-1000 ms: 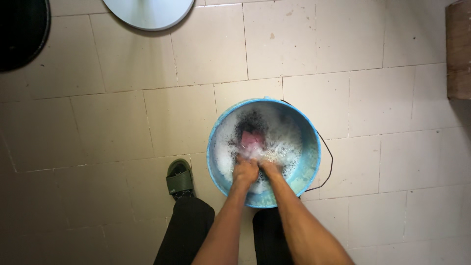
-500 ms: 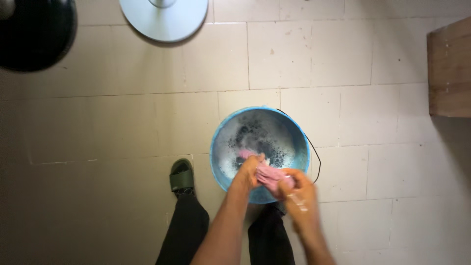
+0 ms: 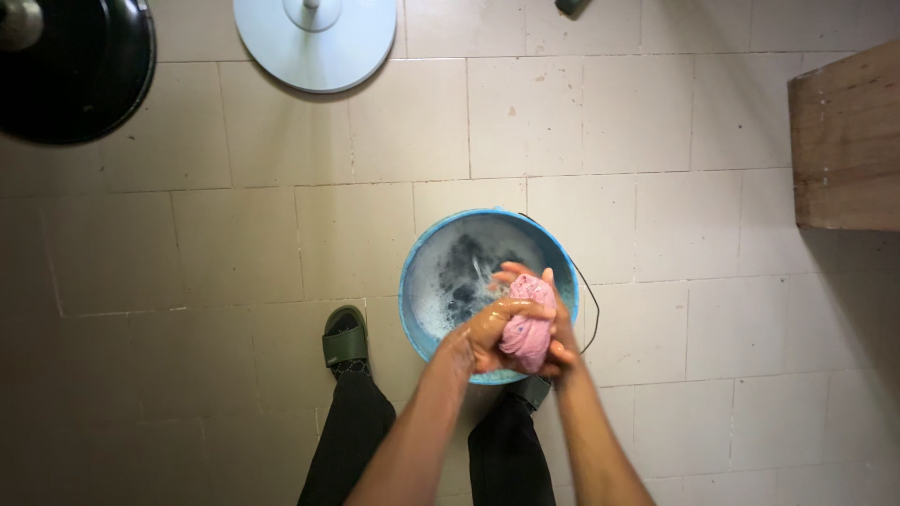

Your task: The person wrings a pink cloth in a bucket of soapy water, then wipes the front grille and blades of a standing fan. They repeatedly wring the cloth and continue wiping the fan's grille and blades from multiple angles.

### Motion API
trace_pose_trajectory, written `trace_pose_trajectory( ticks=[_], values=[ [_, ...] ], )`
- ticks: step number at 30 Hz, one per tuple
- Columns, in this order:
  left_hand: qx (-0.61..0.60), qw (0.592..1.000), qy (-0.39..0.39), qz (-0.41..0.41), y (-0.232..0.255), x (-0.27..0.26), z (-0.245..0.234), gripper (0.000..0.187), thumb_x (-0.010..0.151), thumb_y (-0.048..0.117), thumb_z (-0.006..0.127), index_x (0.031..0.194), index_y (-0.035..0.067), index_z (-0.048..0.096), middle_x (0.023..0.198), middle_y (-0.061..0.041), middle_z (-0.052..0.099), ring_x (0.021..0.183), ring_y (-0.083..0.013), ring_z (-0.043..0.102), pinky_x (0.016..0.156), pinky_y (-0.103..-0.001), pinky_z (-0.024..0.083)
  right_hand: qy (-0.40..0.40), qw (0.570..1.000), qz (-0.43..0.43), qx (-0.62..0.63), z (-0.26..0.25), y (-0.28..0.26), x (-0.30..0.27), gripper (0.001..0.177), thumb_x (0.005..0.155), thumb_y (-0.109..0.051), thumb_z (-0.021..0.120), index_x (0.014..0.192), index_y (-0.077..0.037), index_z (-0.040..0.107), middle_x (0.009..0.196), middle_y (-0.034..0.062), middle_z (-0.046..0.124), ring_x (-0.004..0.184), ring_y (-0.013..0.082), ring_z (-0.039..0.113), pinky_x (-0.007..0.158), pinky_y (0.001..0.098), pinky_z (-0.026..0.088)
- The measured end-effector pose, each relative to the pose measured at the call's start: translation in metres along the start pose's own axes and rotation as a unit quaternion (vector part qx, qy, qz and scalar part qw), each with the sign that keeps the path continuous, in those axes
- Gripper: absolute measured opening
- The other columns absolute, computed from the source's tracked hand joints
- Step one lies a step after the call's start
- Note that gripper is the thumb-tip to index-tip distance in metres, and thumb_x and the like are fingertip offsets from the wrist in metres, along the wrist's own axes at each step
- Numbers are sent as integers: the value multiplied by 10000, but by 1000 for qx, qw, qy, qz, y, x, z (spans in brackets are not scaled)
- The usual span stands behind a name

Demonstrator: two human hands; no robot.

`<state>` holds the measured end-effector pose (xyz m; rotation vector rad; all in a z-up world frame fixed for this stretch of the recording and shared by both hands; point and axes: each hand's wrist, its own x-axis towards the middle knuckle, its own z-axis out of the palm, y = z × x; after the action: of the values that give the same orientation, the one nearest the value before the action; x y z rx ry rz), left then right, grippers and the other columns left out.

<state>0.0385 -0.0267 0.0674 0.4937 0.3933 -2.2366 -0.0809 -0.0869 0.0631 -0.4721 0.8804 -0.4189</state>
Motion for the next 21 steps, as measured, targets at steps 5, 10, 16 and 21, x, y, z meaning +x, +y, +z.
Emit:
trace_pose_trajectory(
  ticks=[5,10,16,21],
  values=[
    [-169,979,105,33,-19,-3,22,392,840,317,713,1142,92,604,926,-103,621,807,-252,693,676,-397,614,-118,933,-73,332,22,25,-2,710,918,-646,540,1367,-97,549,1367,237,544,1237,416,559,988,547,506],
    [-270,962,-12,42,-23,-5,8,266,941,231,746,1148,149,601,885,-74,565,709,-131,586,580,-210,513,-201,911,-58,357,1,32,-1,408,1018,-447,652,1185,-80,595,1171,151,557,1163,330,581,1019,475,532],
    [-258,966,6,-17,-17,-10,5,178,965,158,695,1028,66,556,879,-52,539,708,-114,542,591,-224,468,-147,963,99,202,0,-7,9,107,969,-93,678,1009,-90,578,964,78,537,947,224,586,786,346,556],
    [-143,987,72,5,-19,1,-19,154,937,124,674,943,43,543,814,-43,517,655,-114,511,533,-229,443,-12,977,151,-150,27,-37,23,242,852,30,700,759,-73,502,779,53,622,633,145,569,520,304,487]
  ],
)
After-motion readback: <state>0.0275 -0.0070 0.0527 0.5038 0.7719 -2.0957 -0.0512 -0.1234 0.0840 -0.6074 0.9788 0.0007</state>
